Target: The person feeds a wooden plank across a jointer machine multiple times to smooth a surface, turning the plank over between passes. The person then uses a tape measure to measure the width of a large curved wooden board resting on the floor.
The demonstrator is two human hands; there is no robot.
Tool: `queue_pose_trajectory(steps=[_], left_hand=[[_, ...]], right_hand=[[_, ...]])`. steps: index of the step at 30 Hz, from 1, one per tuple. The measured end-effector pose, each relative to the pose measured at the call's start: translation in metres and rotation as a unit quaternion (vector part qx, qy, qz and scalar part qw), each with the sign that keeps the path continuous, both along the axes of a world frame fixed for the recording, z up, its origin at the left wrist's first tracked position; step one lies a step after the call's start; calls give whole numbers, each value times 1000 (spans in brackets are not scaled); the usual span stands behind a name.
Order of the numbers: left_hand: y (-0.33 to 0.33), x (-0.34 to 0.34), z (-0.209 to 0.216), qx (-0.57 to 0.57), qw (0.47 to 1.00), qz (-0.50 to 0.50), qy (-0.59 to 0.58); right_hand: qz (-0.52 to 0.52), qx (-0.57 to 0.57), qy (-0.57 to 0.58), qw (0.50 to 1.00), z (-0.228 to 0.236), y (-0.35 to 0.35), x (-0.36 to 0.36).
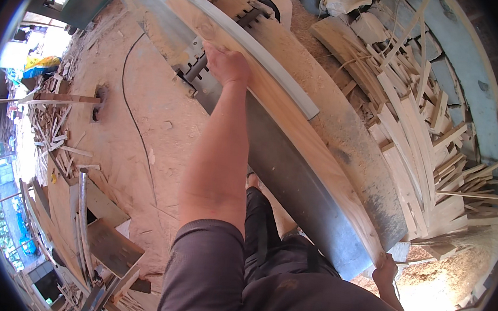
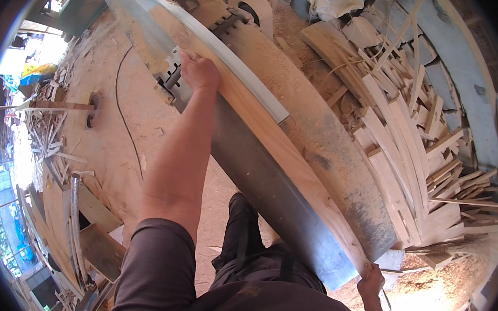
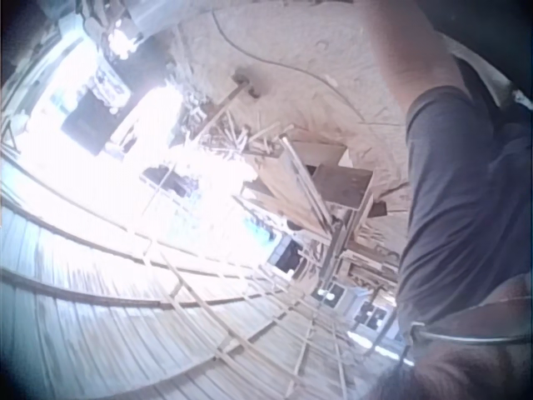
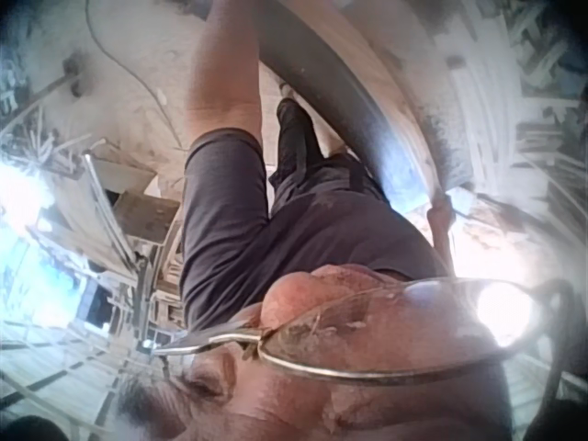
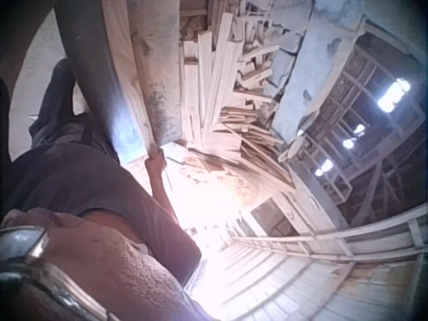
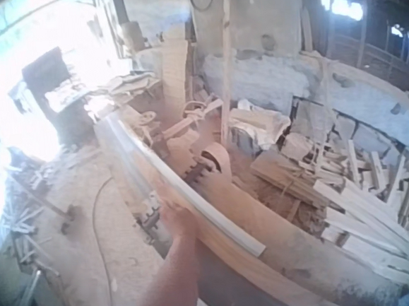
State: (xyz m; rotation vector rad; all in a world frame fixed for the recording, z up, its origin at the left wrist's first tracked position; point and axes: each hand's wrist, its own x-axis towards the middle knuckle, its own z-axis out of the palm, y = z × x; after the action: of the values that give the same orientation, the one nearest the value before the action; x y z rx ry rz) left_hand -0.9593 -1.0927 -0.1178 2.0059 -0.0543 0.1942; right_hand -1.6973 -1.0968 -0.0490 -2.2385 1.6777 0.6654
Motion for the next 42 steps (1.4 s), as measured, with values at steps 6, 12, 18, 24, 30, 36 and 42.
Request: queue_pose_trajectory(steps=[6,12,18,24,30,36,42], left_hand=[[1,26,8,34,998,-9,44],[4,75,-11,47,998,0,33],[2,102,-2,40,998,-14,51],[2,136,-4,34,999,3,19],[3,179,-6,48,999,10,21],[1,223,-10,43,999,14,-4],[4,264,-12,44,999,23,-7]], right_hand=[[-6,17,28,999,8,0,44],[19,17,16,1000,9,-1,76],[23,15,-5,1000,4,1,101],[32,19,2,999,4,-1,132],[24,23,8,999,1,-3,167],[54,16,1,998,2,-2,208],[50,-3,-15,999,-5,-2,242]])
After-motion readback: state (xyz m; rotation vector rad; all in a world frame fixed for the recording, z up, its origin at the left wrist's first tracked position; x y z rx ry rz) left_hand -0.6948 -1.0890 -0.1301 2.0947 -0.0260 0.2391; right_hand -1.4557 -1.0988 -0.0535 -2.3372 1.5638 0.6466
